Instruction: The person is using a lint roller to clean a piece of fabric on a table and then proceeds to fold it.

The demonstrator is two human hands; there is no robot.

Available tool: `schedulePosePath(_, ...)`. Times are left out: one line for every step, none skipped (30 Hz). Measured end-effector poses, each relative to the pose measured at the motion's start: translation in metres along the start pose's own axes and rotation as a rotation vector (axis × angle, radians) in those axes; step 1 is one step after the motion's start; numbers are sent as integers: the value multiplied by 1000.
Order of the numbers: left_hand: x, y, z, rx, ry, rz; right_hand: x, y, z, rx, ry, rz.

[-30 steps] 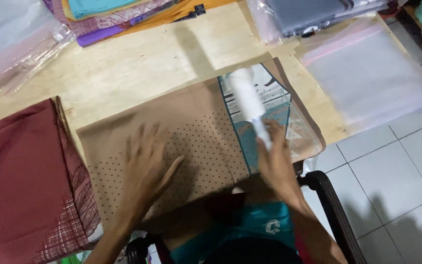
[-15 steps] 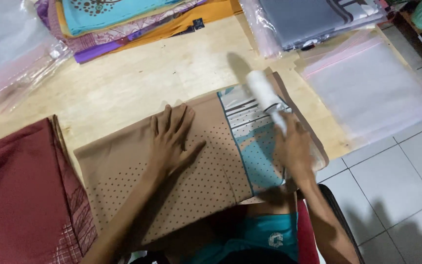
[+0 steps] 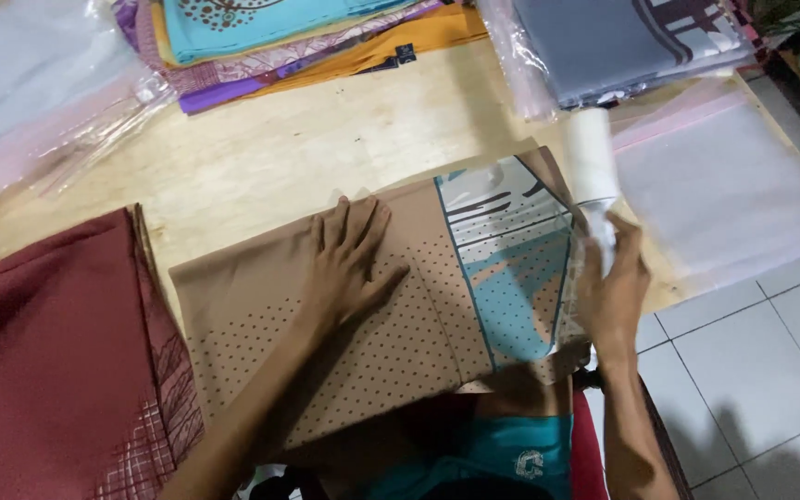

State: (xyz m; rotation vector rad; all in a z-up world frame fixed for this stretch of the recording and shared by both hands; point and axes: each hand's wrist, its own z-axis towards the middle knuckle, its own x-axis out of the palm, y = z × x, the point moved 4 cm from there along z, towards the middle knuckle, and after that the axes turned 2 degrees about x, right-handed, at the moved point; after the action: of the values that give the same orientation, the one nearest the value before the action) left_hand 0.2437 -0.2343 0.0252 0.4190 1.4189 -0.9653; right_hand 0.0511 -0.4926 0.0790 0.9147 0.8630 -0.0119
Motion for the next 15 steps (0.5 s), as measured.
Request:
schedulePosePath(1, 1, 0, -6, -2, 0, 10, 3, -11, -5, 5, 1)
schedulePosePath(2, 1, 0, -10, 6, 14, 22, 8, -23, -44, 48, -97)
schedulePosePath(3, 2, 1, -15, 15, 27, 34, 12, -34, -84, 91, -196)
schedulePosePath(3, 3, 1, -17, 12, 29, 38, 29, -42, -87, 91, -194)
schedulePosePath(4, 4, 1, -12, 19, 23, 49, 44, -50, -62, 265, -138)
schedulePosePath(5, 5, 1, -6, 26, 18, 61, 60, -60, -37, 438, -80)
schedulePosePath(7, 6, 1, -6, 24, 21, 56, 68, -58, -39, 437, -78)
schedulePosePath(8, 6, 0, 22, -25, 61, 52, 74, -56, 34, 475, -70)
schedulePosePath(8, 7, 0, 51, -74, 101, 49, 80, -54, 108, 512, -62)
schedulePosePath(11, 8, -1, 49, -73, 102, 56, 54, -47, 107, 514, -61)
schedulePosePath(13, 9, -1, 47, -87, 110, 60, 30, -38, 28, 426, -107)
schedulePosePath(16, 10, -1, 47, -99, 114, 63, 6, -30, -49, 337, -154)
schedulePosePath(17, 10, -2, 47, -98, 113, 52, 14, -24, -48, 338, -155)
schedulePosePath(17, 10, -1, 54, -115, 111, 40, 18, -15, 34, 324, -193)
schedulePosePath(17, 11, -1, 61, -133, 108, 28, 23, -7, 117, 310, -230)
